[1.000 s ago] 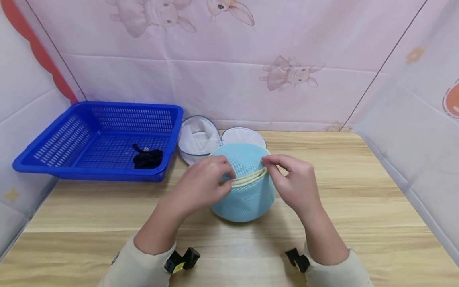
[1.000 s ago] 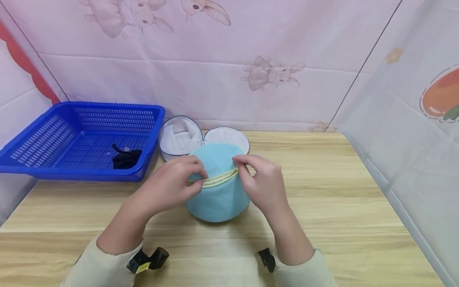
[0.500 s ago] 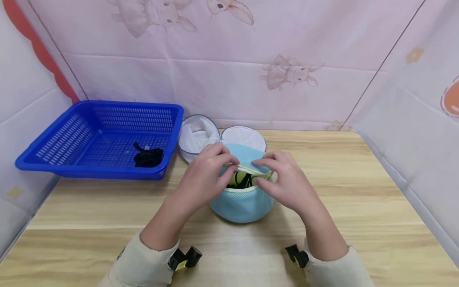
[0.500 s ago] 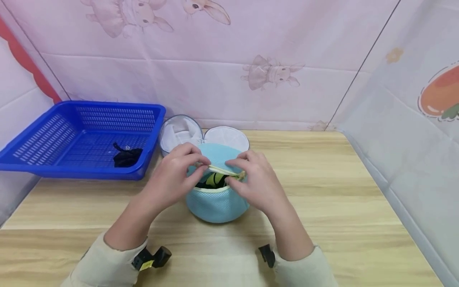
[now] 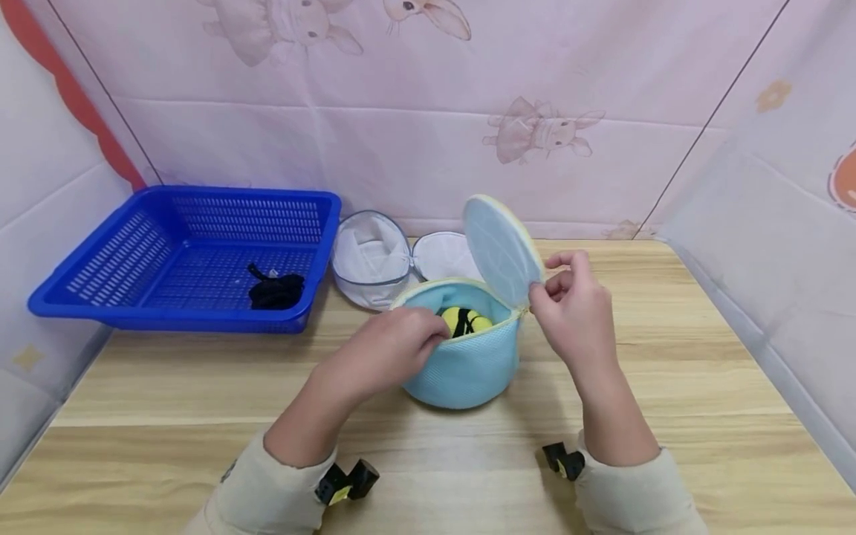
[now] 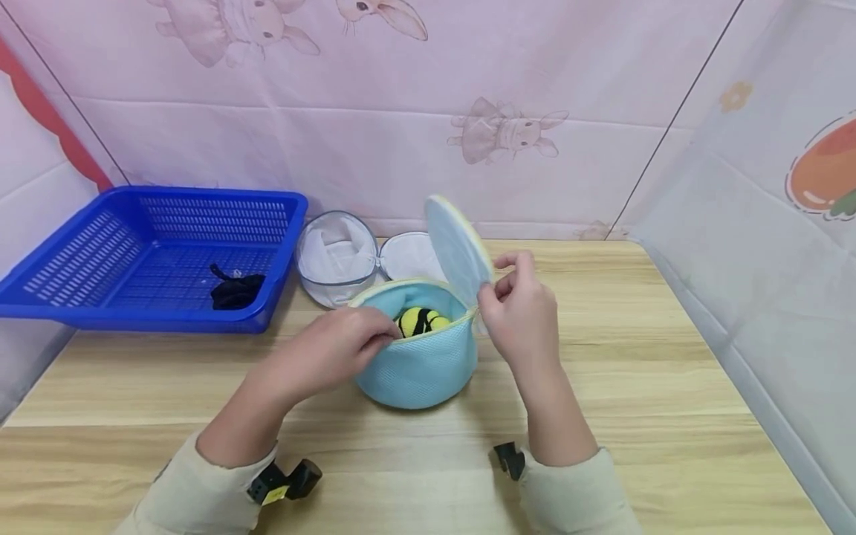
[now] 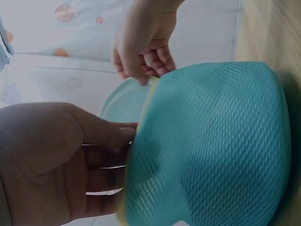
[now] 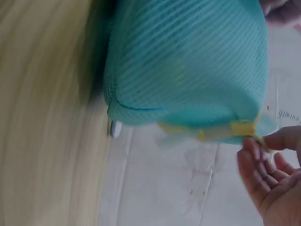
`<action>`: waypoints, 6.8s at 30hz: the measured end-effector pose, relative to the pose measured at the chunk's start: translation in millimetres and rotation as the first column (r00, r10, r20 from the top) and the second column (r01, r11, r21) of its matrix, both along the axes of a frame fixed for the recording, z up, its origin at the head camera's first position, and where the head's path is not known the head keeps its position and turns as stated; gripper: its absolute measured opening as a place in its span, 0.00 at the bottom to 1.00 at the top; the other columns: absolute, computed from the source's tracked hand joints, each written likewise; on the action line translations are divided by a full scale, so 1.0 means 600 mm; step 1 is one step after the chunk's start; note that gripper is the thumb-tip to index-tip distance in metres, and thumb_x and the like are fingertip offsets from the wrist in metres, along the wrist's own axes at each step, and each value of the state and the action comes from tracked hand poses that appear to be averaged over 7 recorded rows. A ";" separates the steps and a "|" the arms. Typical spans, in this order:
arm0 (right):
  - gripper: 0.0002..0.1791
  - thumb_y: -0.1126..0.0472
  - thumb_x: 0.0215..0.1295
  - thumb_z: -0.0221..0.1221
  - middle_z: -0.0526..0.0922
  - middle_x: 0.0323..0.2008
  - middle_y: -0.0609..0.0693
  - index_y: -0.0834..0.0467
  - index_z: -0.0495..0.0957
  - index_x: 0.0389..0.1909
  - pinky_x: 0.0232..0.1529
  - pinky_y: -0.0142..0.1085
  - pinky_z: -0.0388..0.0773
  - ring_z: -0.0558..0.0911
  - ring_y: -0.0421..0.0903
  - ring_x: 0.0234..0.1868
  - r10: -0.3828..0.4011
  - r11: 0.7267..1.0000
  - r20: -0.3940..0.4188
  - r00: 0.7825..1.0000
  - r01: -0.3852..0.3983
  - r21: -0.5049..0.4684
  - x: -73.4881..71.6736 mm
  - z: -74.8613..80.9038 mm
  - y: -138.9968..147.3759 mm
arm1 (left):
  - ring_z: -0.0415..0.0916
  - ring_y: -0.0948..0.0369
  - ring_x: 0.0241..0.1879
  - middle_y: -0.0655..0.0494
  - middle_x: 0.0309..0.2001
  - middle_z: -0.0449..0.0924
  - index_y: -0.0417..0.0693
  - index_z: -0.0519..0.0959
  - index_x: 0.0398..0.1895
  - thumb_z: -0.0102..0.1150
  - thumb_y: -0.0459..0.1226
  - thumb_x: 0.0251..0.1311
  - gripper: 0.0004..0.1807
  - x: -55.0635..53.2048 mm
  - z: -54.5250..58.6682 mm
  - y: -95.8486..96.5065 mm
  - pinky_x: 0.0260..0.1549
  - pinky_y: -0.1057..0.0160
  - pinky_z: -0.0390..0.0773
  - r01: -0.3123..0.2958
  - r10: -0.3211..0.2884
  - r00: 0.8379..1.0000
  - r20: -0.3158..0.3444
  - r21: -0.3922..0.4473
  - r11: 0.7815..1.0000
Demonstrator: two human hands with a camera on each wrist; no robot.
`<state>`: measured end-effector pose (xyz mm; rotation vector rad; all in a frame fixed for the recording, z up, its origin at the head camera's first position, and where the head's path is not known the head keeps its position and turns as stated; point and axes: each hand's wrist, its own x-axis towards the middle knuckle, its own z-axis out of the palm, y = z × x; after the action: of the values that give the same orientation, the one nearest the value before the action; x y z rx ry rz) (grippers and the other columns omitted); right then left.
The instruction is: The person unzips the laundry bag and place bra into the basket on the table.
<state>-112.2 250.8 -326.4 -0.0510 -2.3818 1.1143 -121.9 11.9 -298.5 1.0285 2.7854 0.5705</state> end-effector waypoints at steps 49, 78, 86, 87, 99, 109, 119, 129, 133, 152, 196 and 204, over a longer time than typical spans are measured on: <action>0.18 0.54 0.67 0.60 0.84 0.18 0.51 0.59 0.80 0.19 0.26 0.35 0.74 0.83 0.47 0.23 0.314 0.902 0.659 0.683 -0.432 0.018 -0.013 -0.047 0.006 | 0.73 0.59 0.36 0.56 0.36 0.77 0.48 0.73 0.43 0.72 0.50 0.52 0.24 -0.099 -0.111 0.051 0.34 0.63 0.73 -0.295 0.269 0.943 0.196 0.117 0.948; 0.20 0.53 0.68 0.59 0.84 0.22 0.54 0.62 0.79 0.21 0.28 0.35 0.74 0.82 0.46 0.26 0.264 0.938 0.612 0.745 -0.347 0.018 -0.018 -0.040 0.002 | 0.78 0.56 0.46 0.48 0.60 0.68 0.55 0.66 0.70 0.67 0.58 0.55 0.41 -0.128 0.077 -0.260 0.34 0.64 0.84 -0.676 0.593 0.736 0.326 0.394 0.622; 0.20 0.53 0.68 0.59 0.82 0.21 0.53 0.61 0.78 0.20 0.29 0.34 0.74 0.82 0.45 0.27 0.273 0.939 0.616 0.739 -0.343 -0.003 -0.018 -0.041 -0.003 | 0.68 0.37 0.54 0.29 0.65 0.63 0.44 0.60 0.74 0.51 0.51 0.71 0.35 -0.153 0.035 -0.357 0.43 0.40 0.76 -0.625 0.633 0.773 -0.055 0.109 0.773; 0.19 0.53 0.68 0.59 0.82 0.20 0.53 0.60 0.78 0.20 0.29 0.34 0.75 0.82 0.45 0.26 0.276 0.938 0.616 0.738 -0.345 -0.006 -0.018 -0.041 -0.004 | 0.66 0.35 0.55 0.28 0.64 0.63 0.42 0.60 0.74 0.51 0.49 0.72 0.33 -0.158 0.028 -0.366 0.44 0.38 0.74 -0.617 0.622 0.780 -0.071 0.082 0.783; 0.19 0.54 0.68 0.59 0.80 0.18 0.50 0.58 0.77 0.18 0.27 0.34 0.73 0.79 0.43 0.24 0.285 0.933 0.603 0.745 -0.361 0.005 -0.017 -0.044 -0.005 | 0.66 0.31 0.58 0.24 0.63 0.63 0.31 0.60 0.70 0.51 0.45 0.72 0.33 -0.212 -0.015 -0.398 0.49 0.34 0.72 -0.496 0.521 0.850 0.080 -0.217 0.841; 0.19 0.53 0.67 0.60 0.82 0.20 0.54 0.59 0.77 0.18 0.27 0.34 0.73 0.80 0.44 0.24 0.290 0.925 0.597 0.748 -0.379 0.026 -0.025 -0.036 -0.004 | 0.62 0.32 0.60 0.24 0.68 0.57 0.31 0.57 0.72 0.50 0.38 0.70 0.32 -0.201 0.016 -0.365 0.52 0.33 0.69 -0.456 0.495 0.865 0.086 -0.277 0.846; 0.22 0.45 0.60 0.65 0.84 0.18 0.51 0.57 0.75 0.18 0.29 0.38 0.78 0.85 0.49 0.24 0.358 0.916 0.655 0.666 -0.386 -0.109 -0.017 -0.033 0.006 | 0.75 0.49 0.59 0.46 0.58 0.79 0.44 0.77 0.60 0.57 0.37 0.68 0.19 -0.106 0.064 -0.102 0.58 0.46 0.75 -0.161 0.160 0.985 -0.059 -0.018 0.987; 0.12 0.55 0.61 0.65 0.83 0.19 0.52 0.60 0.79 0.27 0.27 0.36 0.80 0.85 0.48 0.23 0.409 0.903 0.643 0.647 -0.388 -0.184 -0.017 -0.039 -0.003 | 0.79 0.56 0.53 0.50 0.53 0.82 0.41 0.77 0.59 0.62 0.46 0.65 0.24 -0.076 -0.036 0.024 0.54 0.57 0.78 0.144 -0.112 0.934 0.340 -0.070 0.987; 0.09 0.57 0.60 0.65 0.83 0.20 0.51 0.60 0.82 0.32 0.26 0.36 0.79 0.84 0.46 0.22 0.399 0.903 0.632 0.665 -0.405 -0.143 -0.018 -0.040 -0.007 | 0.77 0.58 0.52 0.52 0.53 0.80 0.42 0.74 0.61 0.61 0.49 0.63 0.28 -0.066 -0.054 0.038 0.52 0.59 0.77 0.162 -0.093 0.912 0.399 -0.141 0.977; 0.08 0.60 0.61 0.63 0.84 0.23 0.49 0.62 0.83 0.36 0.27 0.35 0.78 0.84 0.45 0.23 0.382 0.901 0.634 0.672 -0.424 -0.093 -0.016 -0.045 -0.018 | 0.72 0.60 0.56 0.57 0.58 0.76 0.53 0.65 0.67 0.75 0.41 0.47 0.42 -0.063 -0.118 0.063 0.56 0.60 0.74 0.032 -0.023 0.930 0.366 -0.019 0.999; 0.16 0.59 0.64 0.61 0.87 0.30 0.54 0.67 0.81 0.47 0.31 0.36 0.79 0.86 0.47 0.25 0.358 0.916 0.591 0.723 -0.396 -0.069 -0.031 -0.047 -0.013 | 0.55 0.24 0.62 0.18 0.64 0.58 0.24 0.62 0.65 0.52 0.56 0.67 0.43 -0.198 0.005 -0.490 0.58 0.27 0.61 -0.536 0.600 0.796 0.080 -0.366 0.761; 0.17 0.58 0.65 0.61 0.88 0.32 0.54 0.66 0.81 0.47 0.33 0.37 0.82 0.86 0.46 0.27 0.368 0.915 0.595 0.715 -0.393 -0.094 -0.032 -0.045 -0.014 | 0.55 0.28 0.64 0.25 0.66 0.60 0.34 0.64 0.67 0.47 0.57 0.70 0.37 -0.172 0.033 -0.431 0.57 0.26 0.60 -0.571 0.578 0.815 -0.048 -0.233 0.787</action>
<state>-131.3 242.6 -353.3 0.1292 -3.0932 1.3985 -225.1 -246.8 -278.8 0.0973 3.0259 0.2764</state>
